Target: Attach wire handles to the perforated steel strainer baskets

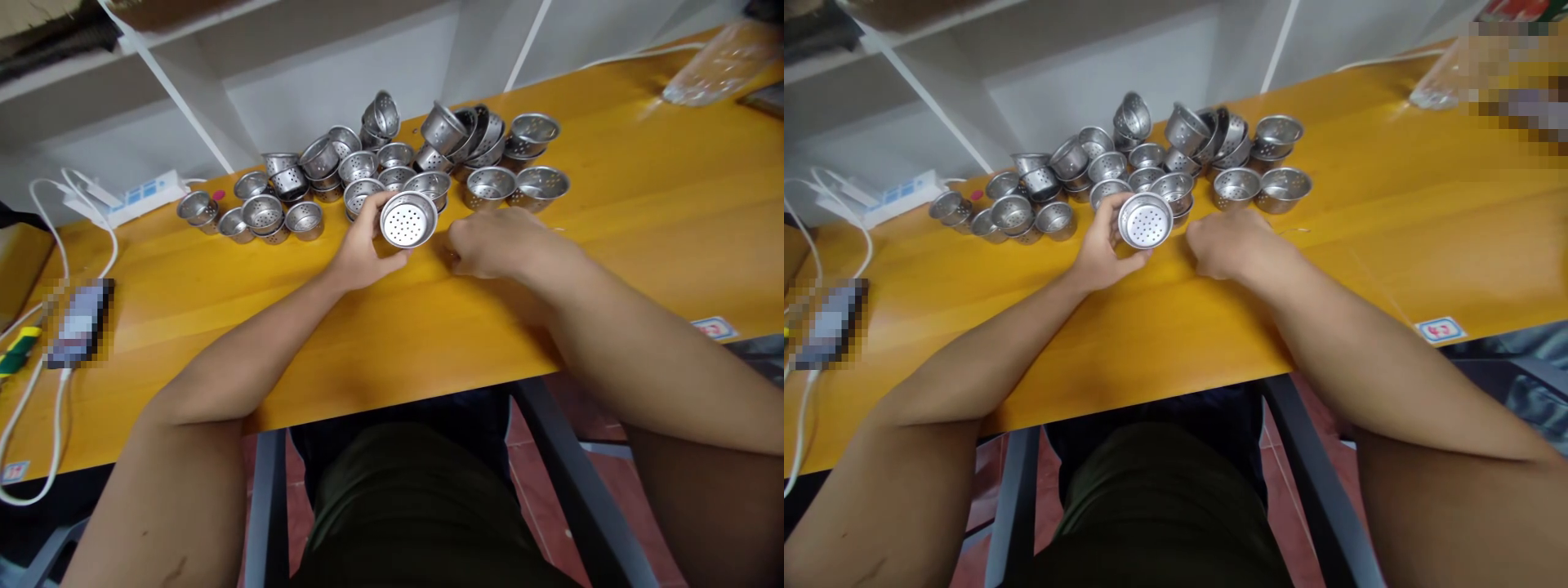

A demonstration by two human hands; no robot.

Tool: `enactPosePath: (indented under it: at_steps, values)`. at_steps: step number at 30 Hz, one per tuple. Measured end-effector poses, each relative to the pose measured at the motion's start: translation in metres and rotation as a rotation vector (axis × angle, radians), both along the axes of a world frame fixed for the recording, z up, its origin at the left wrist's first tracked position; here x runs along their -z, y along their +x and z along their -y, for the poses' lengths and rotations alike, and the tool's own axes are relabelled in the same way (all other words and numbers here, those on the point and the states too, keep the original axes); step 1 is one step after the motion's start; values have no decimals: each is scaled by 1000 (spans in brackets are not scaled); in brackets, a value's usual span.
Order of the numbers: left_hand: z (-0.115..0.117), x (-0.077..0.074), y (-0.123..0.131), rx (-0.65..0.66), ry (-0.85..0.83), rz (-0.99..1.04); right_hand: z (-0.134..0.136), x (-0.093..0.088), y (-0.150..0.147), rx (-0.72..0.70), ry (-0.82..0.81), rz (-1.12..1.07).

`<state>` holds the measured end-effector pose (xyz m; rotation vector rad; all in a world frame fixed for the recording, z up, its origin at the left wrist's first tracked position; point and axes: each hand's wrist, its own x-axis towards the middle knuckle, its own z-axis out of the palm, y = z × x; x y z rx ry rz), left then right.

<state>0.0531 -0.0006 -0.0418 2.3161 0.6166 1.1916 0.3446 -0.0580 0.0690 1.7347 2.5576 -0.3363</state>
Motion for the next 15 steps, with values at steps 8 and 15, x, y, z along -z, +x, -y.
enactPosePath:
  at_steps: [8,15]
  values:
    - [-16,8,-6,92,-22,65,-1,-10,-20,15,5,177]
    - [-20,10,-10,48,-60,33,-1,-26,-10,-38,-94,98]
